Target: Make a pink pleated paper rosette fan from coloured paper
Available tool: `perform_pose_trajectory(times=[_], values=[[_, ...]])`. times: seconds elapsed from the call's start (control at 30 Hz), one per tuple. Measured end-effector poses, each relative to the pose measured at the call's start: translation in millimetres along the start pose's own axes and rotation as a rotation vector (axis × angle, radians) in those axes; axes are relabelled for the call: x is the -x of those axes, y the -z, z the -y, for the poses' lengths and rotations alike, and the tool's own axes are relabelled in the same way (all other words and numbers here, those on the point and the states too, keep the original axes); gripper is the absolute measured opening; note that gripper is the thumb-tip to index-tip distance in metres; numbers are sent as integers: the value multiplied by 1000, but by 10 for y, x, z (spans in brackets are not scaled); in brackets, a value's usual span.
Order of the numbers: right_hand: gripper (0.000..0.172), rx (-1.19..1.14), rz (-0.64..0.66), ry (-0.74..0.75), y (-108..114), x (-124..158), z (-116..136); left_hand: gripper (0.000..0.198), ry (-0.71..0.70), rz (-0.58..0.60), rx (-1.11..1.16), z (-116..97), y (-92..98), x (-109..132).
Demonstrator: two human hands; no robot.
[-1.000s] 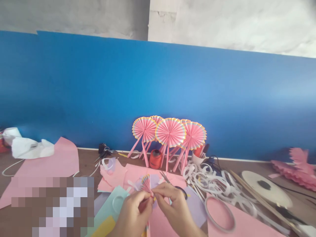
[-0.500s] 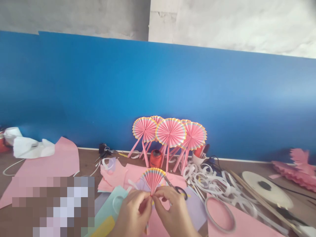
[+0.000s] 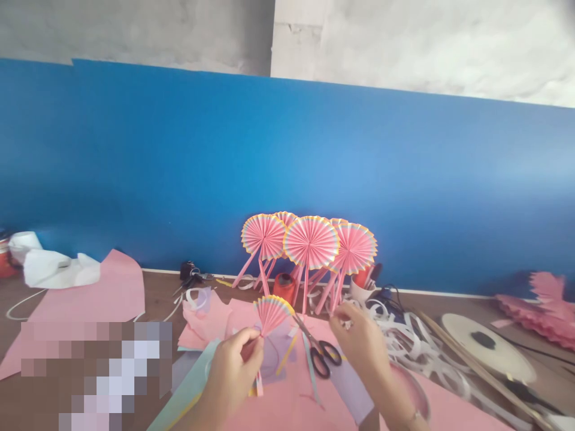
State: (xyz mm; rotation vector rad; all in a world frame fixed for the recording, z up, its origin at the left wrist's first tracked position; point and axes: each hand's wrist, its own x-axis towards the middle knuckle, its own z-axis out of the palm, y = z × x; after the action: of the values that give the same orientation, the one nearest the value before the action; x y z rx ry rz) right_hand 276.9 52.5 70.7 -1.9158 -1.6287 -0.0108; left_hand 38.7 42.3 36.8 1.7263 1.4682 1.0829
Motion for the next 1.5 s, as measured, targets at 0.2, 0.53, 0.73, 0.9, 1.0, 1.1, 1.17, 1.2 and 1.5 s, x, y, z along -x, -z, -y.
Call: perform_pose_trajectory(times=[0.2, 0.53, 0.73, 0.9, 1.0, 1.1, 1.17, 1.2, 1.5], values=[[32, 388, 213, -113, 47, -140, -318, 33, 115, -15, 339, -97, 79, -78], [12, -357, 321, 290, -122, 369, 436, 42, 328, 124, 880, -206, 76, -79], [26, -327, 155, 413, -242, 551, 543, 38, 350, 149, 932, -312, 86, -30], [32, -261, 72, 518, -297, 573, 519, 44, 457, 109, 906, -299, 59, -2], [31, -225, 35, 550, -327, 580, 512, 43, 490, 150, 944, -297, 63, 8], [22, -196, -11, 570, -352, 578, 503, 33, 463, 164, 942, -311, 74, 8], [18, -178, -27, 589, -349, 568, 499, 30, 450, 195, 932, -322, 83, -2], [18, -171, -23, 598, -338, 559, 497, 31, 443, 213, 924, -324, 88, -9], [23, -72, 104, 703, -88, 364, 395, 29, 359, 226, 584, -217, 164, -117]])
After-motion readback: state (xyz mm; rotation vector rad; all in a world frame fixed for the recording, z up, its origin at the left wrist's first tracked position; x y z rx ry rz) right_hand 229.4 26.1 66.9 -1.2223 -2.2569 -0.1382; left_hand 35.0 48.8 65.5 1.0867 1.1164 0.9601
